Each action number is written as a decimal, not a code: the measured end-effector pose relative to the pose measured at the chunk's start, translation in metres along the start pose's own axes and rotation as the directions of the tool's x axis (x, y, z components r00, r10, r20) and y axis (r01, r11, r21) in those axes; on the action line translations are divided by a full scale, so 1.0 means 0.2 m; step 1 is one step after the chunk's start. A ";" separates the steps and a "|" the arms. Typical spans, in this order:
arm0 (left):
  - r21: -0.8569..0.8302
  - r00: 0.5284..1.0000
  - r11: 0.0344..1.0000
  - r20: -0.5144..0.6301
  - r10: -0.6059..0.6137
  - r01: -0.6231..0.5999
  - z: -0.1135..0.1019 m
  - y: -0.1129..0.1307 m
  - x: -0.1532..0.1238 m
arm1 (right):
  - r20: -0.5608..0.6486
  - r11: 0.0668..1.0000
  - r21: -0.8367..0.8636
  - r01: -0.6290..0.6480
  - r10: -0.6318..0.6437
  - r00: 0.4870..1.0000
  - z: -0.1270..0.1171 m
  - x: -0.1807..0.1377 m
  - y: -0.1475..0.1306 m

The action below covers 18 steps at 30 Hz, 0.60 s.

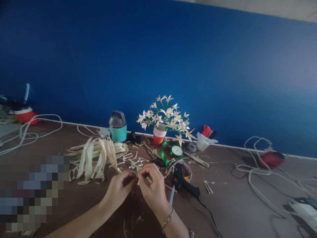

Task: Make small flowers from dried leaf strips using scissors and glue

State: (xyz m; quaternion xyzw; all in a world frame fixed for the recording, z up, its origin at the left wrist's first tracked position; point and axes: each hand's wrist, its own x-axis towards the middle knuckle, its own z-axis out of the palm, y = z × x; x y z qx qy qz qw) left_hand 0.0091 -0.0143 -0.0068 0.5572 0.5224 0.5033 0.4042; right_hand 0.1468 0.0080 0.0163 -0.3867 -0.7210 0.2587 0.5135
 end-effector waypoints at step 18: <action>0.526 0.735 0.638 -0.035 0.677 -0.563 -0.13 0.05 0.03 | 0.163 0.737 0.467 -0.489 0.472 0.866 -0.03 -0.01 -0.07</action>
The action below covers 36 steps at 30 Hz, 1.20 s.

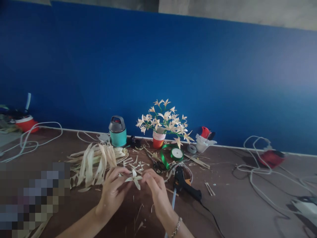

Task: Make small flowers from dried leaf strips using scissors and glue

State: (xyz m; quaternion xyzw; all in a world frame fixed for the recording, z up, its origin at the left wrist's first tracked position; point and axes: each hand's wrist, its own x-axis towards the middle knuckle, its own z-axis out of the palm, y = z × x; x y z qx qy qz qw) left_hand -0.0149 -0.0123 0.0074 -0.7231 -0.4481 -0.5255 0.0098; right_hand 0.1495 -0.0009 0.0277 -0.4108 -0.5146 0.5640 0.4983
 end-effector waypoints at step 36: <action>0.111 0.988 0.987 -0.085 0.130 -0.121 -0.02 0.00 -0.03 | 0.199 0.931 0.280 -0.233 0.181 0.963 0.10 -0.05 -0.05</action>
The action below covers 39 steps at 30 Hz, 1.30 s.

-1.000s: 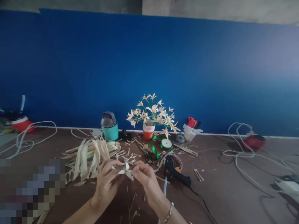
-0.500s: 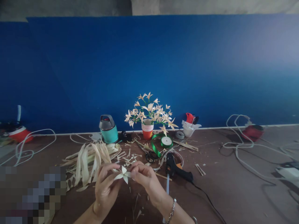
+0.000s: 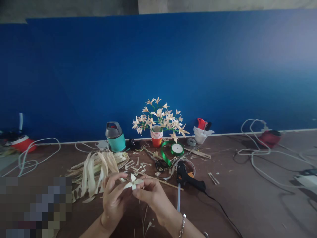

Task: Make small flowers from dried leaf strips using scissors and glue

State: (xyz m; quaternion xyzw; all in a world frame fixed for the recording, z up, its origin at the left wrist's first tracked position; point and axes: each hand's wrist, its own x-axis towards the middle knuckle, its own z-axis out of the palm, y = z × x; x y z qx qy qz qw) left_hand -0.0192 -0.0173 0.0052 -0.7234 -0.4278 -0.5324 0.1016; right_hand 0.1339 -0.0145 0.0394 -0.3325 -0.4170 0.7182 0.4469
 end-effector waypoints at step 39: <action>-0.231 0.973 0.946 0.083 -0.214 0.227 0.05 -0.01 0.01 | -0.123 0.998 -0.026 0.053 -0.056 0.991 -0.04 0.02 0.00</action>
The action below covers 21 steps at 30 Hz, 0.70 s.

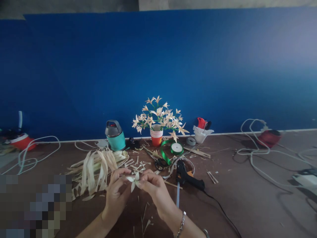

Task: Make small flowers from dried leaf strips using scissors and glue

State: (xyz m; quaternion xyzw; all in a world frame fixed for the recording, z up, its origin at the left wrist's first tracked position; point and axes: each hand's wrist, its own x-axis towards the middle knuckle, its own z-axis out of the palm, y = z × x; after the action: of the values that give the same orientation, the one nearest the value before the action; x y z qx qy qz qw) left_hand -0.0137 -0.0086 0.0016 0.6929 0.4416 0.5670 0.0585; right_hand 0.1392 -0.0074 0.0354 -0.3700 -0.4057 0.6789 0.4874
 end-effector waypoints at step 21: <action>0.199 0.999 0.979 0.008 0.035 -0.035 0.01 0.01 -0.01 | -0.001 0.824 0.433 -0.364 0.405 0.914 -0.02 0.04 0.03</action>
State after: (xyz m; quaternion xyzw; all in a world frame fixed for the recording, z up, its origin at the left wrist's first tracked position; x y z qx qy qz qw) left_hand -0.0119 -0.0097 0.0011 0.7043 0.4837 0.5193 -0.0200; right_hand 0.1389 0.0008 0.0264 -0.3605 -0.1424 0.8168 0.4273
